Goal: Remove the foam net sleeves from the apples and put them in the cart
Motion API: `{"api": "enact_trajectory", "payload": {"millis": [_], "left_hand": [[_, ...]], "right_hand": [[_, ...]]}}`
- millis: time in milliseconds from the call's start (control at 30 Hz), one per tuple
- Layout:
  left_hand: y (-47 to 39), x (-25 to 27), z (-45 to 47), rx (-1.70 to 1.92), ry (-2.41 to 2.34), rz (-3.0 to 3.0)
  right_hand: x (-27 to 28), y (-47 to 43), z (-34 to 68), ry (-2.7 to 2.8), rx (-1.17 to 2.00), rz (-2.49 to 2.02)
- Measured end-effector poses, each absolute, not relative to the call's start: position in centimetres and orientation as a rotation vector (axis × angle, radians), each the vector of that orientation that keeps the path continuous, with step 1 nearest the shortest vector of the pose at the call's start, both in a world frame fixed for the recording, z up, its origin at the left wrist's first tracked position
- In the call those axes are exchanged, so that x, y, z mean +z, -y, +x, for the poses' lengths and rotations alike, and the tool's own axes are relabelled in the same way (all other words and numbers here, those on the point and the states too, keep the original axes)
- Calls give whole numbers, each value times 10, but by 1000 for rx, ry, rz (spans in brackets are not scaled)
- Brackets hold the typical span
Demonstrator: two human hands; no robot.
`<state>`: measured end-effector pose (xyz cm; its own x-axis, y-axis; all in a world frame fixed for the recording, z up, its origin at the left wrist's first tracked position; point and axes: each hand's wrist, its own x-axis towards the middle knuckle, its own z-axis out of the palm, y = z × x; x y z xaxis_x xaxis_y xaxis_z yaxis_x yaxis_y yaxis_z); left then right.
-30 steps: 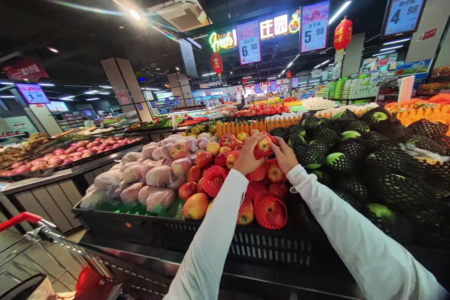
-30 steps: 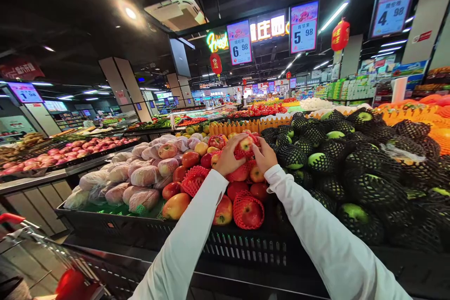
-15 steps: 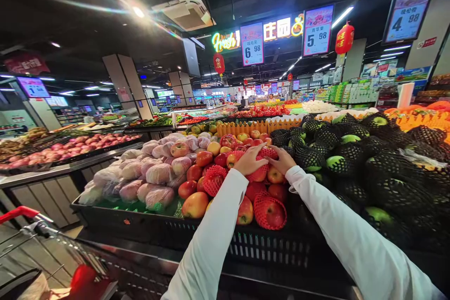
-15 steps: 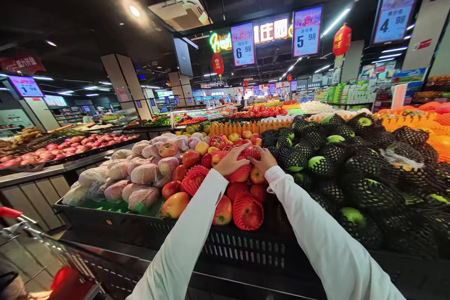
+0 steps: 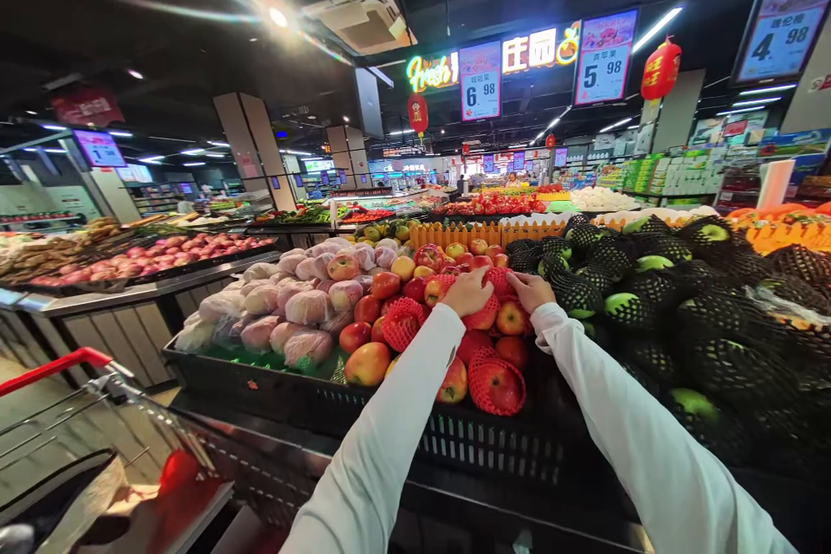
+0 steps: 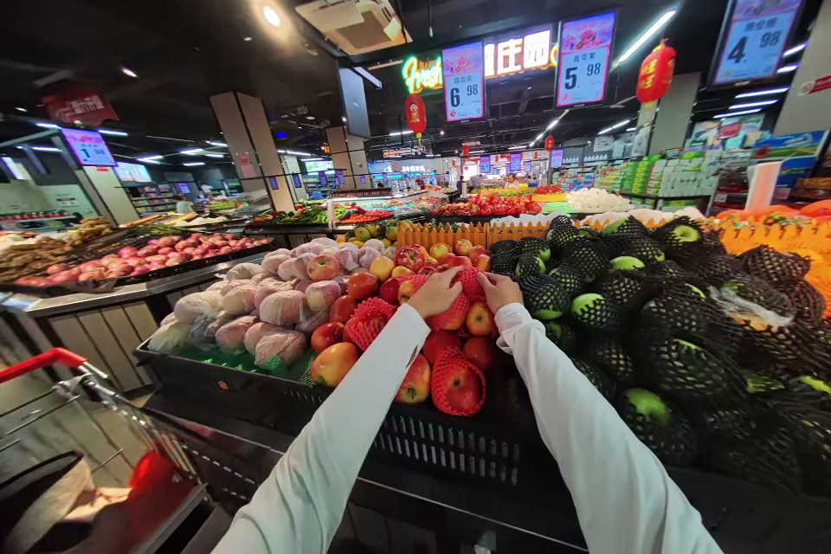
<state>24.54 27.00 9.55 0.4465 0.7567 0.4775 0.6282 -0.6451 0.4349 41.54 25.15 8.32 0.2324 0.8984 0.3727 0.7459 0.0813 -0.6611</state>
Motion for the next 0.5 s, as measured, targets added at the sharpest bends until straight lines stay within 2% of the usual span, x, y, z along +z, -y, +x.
{"api": "enact_trajectory", "payload": {"millis": [267,367,500], "left_hand": [[-220,102,228,1076,-1466,2599],[-172,84,171,1427,-1340,2689],[-116,16,37,2030,-1845,2148]], "right_hand": [[89,-246,413,1450,262,-1585],[90,-247,416,1370,280,-1501],[88,-252,416,1374,247,-1381]]}}
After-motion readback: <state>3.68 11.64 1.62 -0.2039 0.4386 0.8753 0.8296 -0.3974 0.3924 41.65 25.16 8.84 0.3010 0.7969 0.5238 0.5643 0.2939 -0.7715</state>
